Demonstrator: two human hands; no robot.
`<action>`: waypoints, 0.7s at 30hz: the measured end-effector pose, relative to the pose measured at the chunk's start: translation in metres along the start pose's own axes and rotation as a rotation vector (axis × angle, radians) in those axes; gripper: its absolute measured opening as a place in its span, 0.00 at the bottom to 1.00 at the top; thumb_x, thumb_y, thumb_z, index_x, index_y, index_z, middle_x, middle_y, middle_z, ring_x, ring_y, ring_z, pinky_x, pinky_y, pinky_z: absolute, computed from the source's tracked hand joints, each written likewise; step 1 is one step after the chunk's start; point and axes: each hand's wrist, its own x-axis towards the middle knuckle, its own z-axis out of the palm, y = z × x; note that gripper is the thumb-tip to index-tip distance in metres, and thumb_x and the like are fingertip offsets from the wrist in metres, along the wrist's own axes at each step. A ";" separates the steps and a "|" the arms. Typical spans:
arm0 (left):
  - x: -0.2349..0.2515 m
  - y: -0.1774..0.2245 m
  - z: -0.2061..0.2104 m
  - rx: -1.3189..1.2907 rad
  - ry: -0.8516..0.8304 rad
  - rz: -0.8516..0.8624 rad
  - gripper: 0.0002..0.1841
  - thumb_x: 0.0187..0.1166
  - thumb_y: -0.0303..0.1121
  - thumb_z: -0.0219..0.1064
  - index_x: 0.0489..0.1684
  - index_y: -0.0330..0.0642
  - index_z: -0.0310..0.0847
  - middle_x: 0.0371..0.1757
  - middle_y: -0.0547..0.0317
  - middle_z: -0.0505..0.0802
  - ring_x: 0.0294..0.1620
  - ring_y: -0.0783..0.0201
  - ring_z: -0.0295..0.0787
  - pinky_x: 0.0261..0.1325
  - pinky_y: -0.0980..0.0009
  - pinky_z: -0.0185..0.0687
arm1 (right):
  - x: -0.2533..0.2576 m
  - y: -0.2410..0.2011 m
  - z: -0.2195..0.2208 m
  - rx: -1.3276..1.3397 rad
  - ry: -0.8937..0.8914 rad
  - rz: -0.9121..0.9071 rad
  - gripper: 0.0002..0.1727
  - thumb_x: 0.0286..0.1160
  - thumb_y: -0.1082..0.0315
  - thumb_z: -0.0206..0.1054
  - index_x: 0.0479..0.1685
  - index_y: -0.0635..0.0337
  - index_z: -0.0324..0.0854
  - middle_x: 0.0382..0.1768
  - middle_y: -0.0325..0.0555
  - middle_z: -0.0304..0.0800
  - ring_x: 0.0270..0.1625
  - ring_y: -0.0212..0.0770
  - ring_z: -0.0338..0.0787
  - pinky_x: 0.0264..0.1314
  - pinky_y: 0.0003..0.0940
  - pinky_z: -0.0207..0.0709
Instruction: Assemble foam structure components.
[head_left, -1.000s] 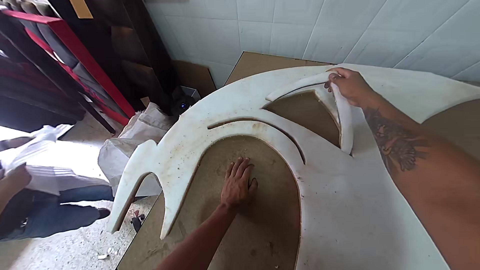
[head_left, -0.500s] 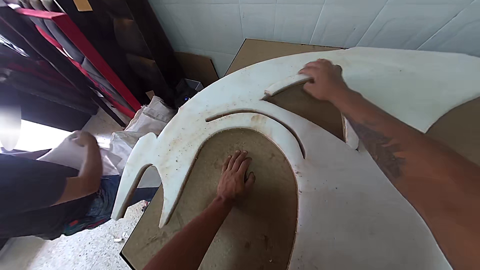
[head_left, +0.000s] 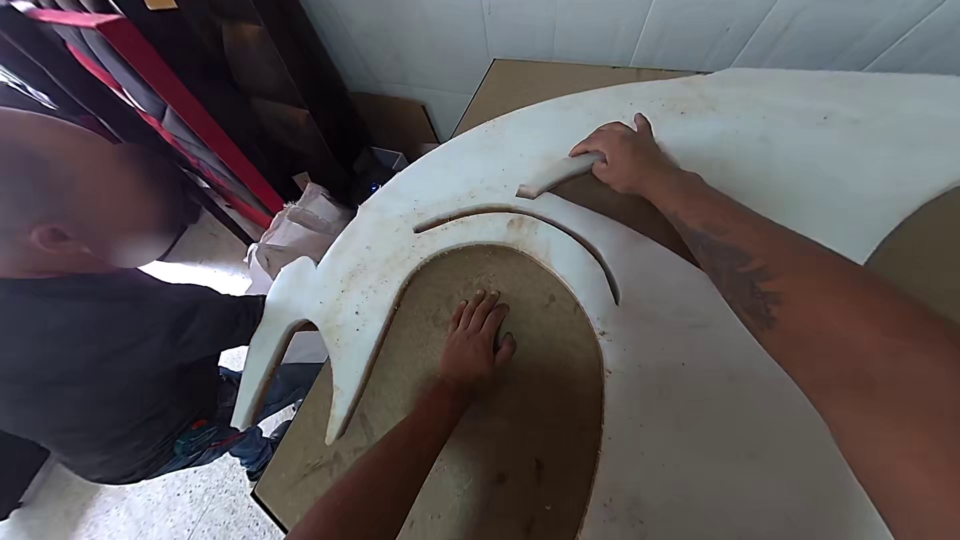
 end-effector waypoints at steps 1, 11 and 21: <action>0.000 0.001 0.001 -0.006 0.005 0.004 0.27 0.84 0.56 0.52 0.82 0.65 0.73 0.93 0.75 0.63 0.96 0.66 0.43 0.96 0.52 0.44 | -0.006 0.003 0.009 -0.020 0.006 0.045 0.26 0.73 0.70 0.59 0.66 0.32 0.86 0.66 0.38 0.89 0.80 0.53 0.77 0.78 0.88 0.44; 0.000 -0.002 -0.007 -0.063 0.015 0.006 0.27 0.84 0.55 0.53 0.82 0.64 0.73 0.93 0.75 0.63 0.97 0.66 0.43 0.96 0.52 0.43 | -0.020 -0.073 0.026 -0.043 0.232 0.183 0.29 0.83 0.53 0.55 0.86 0.38 0.71 0.93 0.47 0.56 0.96 0.59 0.46 0.86 0.82 0.42; 0.004 0.000 0.003 -0.057 0.038 0.011 0.26 0.83 0.56 0.54 0.80 0.64 0.76 0.92 0.75 0.65 0.96 0.65 0.46 0.95 0.51 0.45 | -0.049 -0.103 0.012 -0.040 0.070 0.361 0.54 0.73 0.16 0.35 0.95 0.39 0.54 0.97 0.38 0.42 0.98 0.56 0.37 0.87 0.83 0.31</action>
